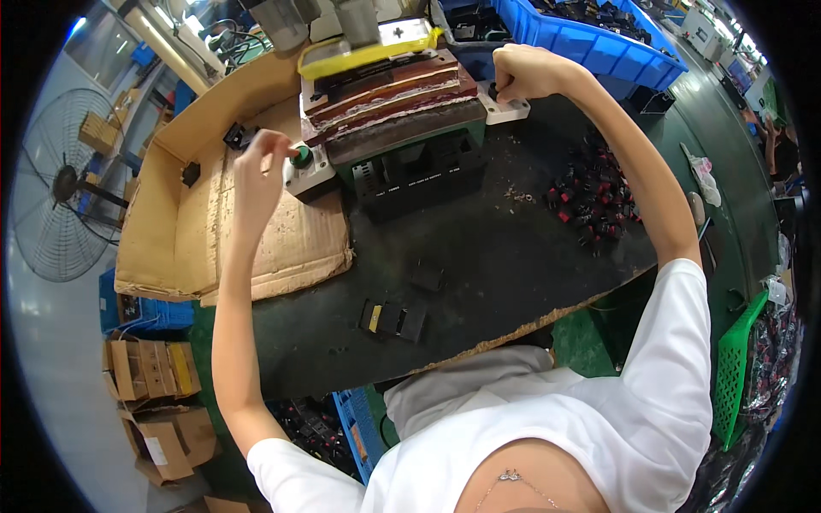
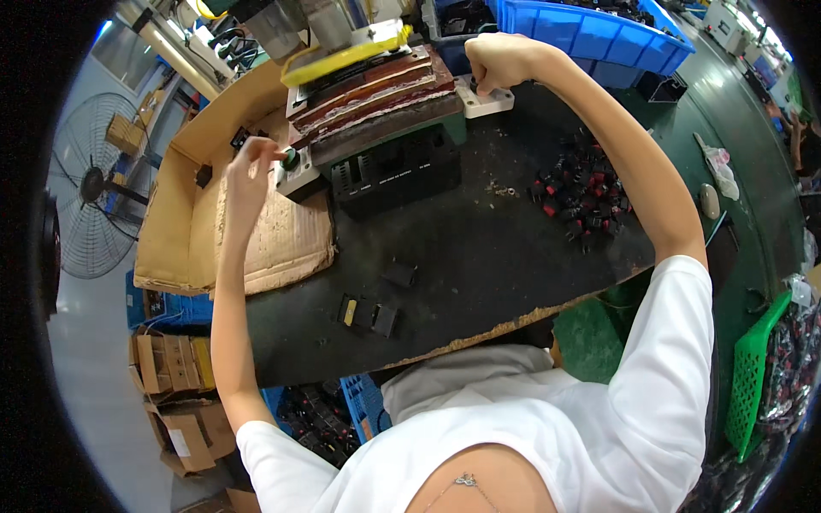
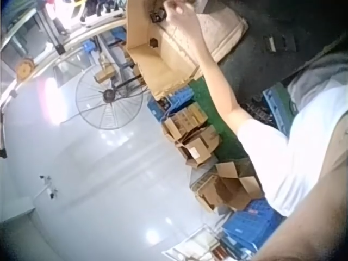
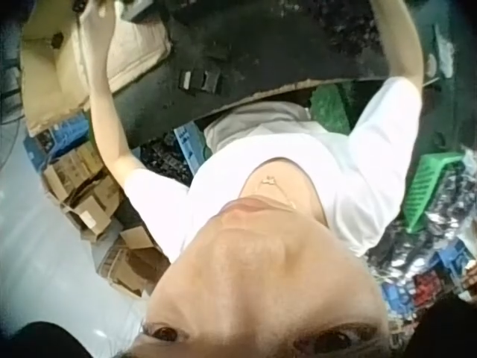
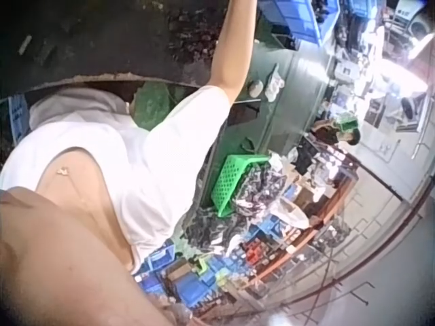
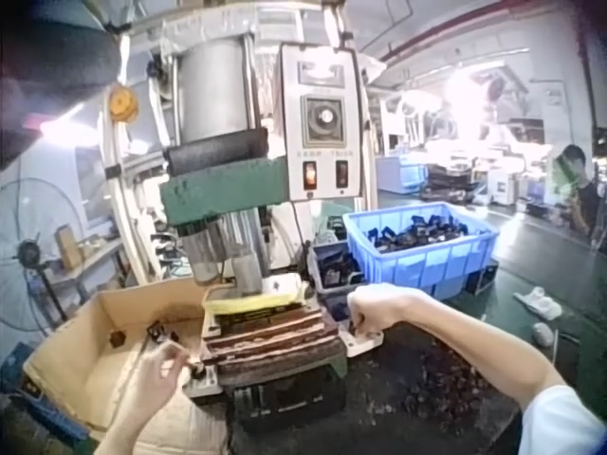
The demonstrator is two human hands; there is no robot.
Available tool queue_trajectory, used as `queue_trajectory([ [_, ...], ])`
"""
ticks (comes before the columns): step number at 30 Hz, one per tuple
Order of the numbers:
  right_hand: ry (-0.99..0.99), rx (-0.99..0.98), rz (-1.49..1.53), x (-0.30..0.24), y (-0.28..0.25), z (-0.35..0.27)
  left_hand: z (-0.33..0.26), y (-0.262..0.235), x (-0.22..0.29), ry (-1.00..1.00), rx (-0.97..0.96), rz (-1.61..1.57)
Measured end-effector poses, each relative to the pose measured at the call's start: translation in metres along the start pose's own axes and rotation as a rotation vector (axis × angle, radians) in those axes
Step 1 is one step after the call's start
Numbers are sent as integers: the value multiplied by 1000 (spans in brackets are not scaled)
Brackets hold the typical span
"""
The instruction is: Assembling plastic housings and internal components of an electronic device using a manual press machine.
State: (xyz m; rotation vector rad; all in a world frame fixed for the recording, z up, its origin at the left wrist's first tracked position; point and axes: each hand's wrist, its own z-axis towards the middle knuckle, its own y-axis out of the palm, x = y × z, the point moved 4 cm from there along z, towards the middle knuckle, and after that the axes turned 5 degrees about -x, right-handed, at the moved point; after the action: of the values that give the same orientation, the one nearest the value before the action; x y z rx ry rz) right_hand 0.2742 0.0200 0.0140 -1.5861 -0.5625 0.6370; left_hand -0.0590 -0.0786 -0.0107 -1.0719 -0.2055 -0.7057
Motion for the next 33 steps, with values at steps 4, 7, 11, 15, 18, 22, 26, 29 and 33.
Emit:
queue_trajectory([
  [4,49,-49,-88,-5,-1,4,28,-8,-17,-33,150,-156],
  [7,34,-30,-56,-9,-3,0,64,3,-1,134,163,-99],
  [11,54,19,-28,-18,-5,2,102,34,11,285,-22,100],
  [15,228,49,-24,-9,-8,-9,122,47,33,131,-377,10],
  [18,212,321,53,-9,-11,-12,127,40,30,222,-317,87],
  [22,-45,609,266,-24,-20,-18,98,21,62,378,-27,4],
  [26,-140,493,626,-60,-15,-30,48,19,110,525,-17,394],
  [29,-191,475,664,-86,-3,-41,0,14,130,571,36,577],
  [33,-268,598,661,-120,-3,-67,-40,1,142,628,183,635],
])
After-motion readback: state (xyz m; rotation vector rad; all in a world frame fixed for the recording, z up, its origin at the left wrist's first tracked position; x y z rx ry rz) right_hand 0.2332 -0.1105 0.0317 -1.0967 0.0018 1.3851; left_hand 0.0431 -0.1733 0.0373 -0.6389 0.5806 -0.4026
